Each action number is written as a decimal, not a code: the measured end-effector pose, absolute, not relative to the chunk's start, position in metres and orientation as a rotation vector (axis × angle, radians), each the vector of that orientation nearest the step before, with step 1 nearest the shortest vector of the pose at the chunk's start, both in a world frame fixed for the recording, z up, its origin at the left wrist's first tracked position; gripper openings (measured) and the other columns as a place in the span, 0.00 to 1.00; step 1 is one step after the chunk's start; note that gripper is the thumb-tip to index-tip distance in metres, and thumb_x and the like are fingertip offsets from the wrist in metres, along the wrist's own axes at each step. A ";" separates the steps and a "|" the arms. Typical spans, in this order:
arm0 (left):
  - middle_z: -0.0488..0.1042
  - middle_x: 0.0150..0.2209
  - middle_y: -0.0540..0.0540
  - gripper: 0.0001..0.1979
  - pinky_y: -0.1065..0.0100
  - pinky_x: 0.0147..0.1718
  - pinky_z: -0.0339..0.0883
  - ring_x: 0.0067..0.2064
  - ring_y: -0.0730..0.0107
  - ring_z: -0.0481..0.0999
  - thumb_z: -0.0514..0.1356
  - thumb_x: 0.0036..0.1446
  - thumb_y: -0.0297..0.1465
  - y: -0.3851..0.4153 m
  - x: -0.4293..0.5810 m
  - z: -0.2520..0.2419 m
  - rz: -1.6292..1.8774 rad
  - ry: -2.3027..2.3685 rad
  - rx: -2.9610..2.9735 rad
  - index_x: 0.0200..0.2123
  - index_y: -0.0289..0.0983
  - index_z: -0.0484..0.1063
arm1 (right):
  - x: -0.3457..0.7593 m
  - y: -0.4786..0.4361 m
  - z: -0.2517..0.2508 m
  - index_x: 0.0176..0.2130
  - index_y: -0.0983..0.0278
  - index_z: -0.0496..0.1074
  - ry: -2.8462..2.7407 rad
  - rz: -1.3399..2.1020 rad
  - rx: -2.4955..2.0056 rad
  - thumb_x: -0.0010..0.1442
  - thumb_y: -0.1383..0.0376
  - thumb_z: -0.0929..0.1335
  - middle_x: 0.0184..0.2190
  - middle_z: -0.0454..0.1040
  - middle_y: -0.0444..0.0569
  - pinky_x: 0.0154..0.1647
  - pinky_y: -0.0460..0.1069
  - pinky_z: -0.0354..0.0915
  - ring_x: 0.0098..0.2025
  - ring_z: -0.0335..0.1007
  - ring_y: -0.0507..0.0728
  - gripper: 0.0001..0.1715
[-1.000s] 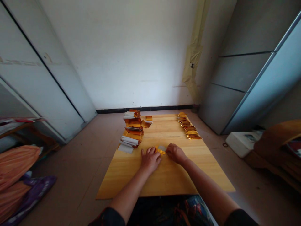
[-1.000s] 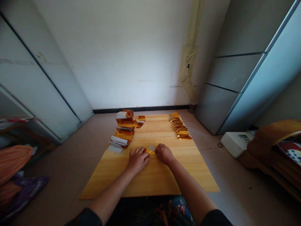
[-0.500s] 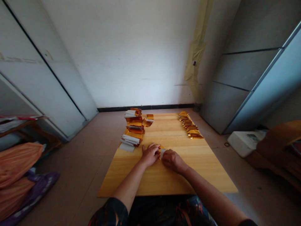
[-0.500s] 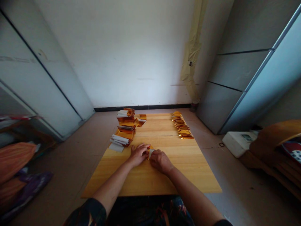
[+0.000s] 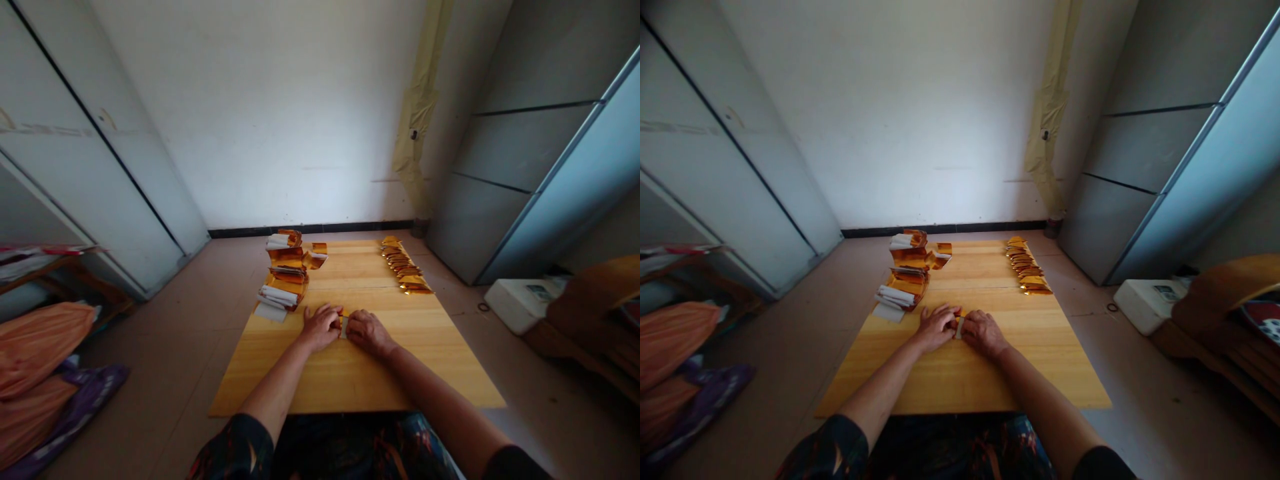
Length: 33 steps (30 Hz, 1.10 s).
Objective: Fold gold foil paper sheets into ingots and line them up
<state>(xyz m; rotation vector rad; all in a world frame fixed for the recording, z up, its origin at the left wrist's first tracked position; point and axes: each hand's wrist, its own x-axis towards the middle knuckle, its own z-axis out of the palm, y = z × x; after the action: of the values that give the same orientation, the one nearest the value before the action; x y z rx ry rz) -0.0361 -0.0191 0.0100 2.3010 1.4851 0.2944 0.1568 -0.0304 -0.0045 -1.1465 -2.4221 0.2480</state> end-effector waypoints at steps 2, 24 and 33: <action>0.63 0.60 0.53 0.09 0.36 0.59 0.33 0.64 0.58 0.53 0.56 0.53 0.33 -0.019 -0.036 0.010 0.292 1.484 2.303 0.39 0.45 0.70 | 0.157 -0.028 -0.006 0.32 0.62 0.73 -2.432 0.258 -1.111 0.58 0.67 0.67 0.34 0.71 0.48 0.38 0.46 0.58 0.38 0.64 0.53 0.05; 0.62 0.61 0.52 0.12 0.36 0.59 0.33 0.64 0.57 0.52 0.57 0.54 0.37 -0.019 -0.039 0.012 0.297 1.439 2.291 0.44 0.48 0.70 | 0.145 -0.016 -0.001 0.29 0.63 0.74 -2.252 0.629 -1.230 0.54 0.71 0.67 0.31 0.72 0.45 0.36 0.43 0.62 0.34 0.68 0.50 0.05; 0.62 0.61 0.51 0.21 0.38 0.60 0.33 0.64 0.57 0.53 0.57 0.54 0.37 -0.018 -0.038 0.010 0.276 1.471 2.299 0.53 0.50 0.64 | 0.137 -0.014 0.004 0.28 0.64 0.74 -2.236 0.588 -1.490 0.51 0.69 0.69 0.29 0.71 0.45 0.31 0.43 0.57 0.30 0.65 0.50 0.02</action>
<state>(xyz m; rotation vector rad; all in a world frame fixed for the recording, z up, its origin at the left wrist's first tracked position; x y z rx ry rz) -0.0378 -0.0183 0.0096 2.2989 1.4710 0.2763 0.1367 -0.0143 0.0043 -1.4897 -2.2357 0.5880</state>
